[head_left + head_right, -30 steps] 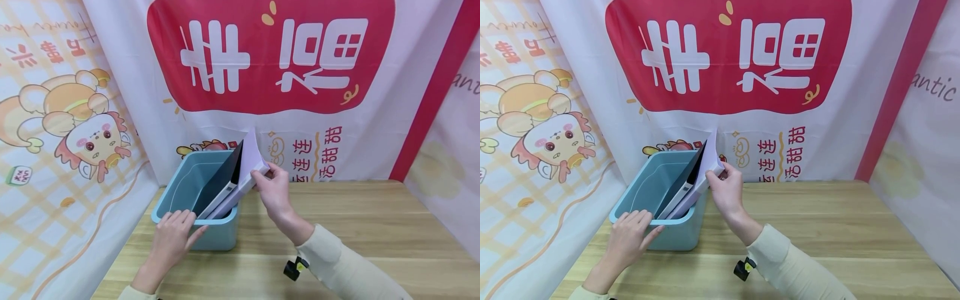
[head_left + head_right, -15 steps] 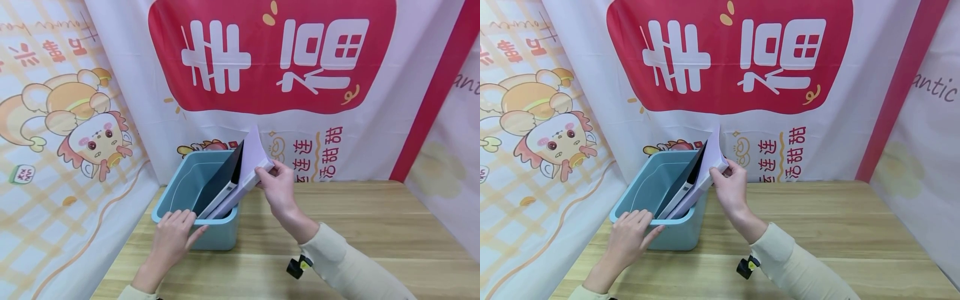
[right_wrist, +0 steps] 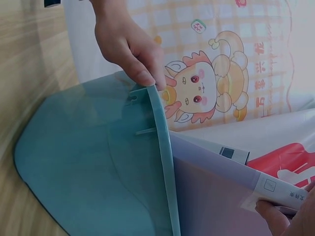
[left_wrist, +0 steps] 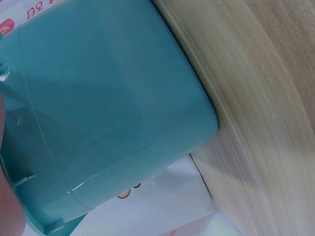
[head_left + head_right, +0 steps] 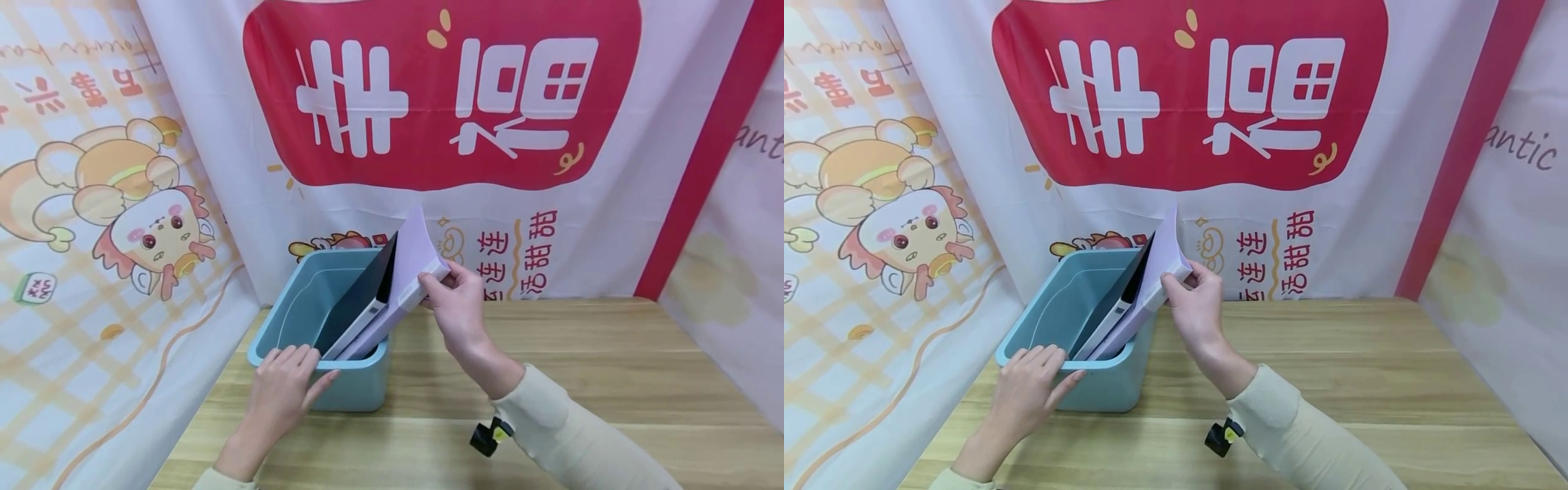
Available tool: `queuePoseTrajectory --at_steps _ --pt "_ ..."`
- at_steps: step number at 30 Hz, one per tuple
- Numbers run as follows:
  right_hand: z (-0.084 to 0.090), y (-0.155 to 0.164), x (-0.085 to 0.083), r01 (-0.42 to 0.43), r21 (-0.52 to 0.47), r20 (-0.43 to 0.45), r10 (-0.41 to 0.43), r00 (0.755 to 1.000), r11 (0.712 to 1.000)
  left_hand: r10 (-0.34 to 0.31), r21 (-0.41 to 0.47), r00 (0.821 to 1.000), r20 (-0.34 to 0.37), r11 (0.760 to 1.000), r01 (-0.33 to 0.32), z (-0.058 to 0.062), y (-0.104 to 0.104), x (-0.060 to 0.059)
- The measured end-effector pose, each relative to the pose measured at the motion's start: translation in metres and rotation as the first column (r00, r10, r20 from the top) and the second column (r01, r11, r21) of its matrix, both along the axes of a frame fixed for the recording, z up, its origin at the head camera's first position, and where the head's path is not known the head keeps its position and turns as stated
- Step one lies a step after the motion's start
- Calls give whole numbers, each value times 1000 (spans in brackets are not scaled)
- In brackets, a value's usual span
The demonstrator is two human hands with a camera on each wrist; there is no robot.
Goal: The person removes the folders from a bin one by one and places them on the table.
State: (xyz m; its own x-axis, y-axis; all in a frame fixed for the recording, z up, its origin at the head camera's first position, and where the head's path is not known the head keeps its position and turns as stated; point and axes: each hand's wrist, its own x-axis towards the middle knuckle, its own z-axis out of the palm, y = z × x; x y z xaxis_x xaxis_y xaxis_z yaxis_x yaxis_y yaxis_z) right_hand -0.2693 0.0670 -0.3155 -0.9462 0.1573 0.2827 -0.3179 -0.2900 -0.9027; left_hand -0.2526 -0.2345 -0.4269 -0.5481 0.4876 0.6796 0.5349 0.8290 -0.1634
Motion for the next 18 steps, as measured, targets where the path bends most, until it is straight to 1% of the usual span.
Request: queuePoseTrajectory --at_steps 8,18 --pt "2 3 1 13 -8 -5 -13 1000 1000 -4 7 1000 -18 1000 4 0 1 0" --pt "6 8 2 12 3 5 -12 1000 1000 9 -4 1000 6 1000 -9 0 1 1"
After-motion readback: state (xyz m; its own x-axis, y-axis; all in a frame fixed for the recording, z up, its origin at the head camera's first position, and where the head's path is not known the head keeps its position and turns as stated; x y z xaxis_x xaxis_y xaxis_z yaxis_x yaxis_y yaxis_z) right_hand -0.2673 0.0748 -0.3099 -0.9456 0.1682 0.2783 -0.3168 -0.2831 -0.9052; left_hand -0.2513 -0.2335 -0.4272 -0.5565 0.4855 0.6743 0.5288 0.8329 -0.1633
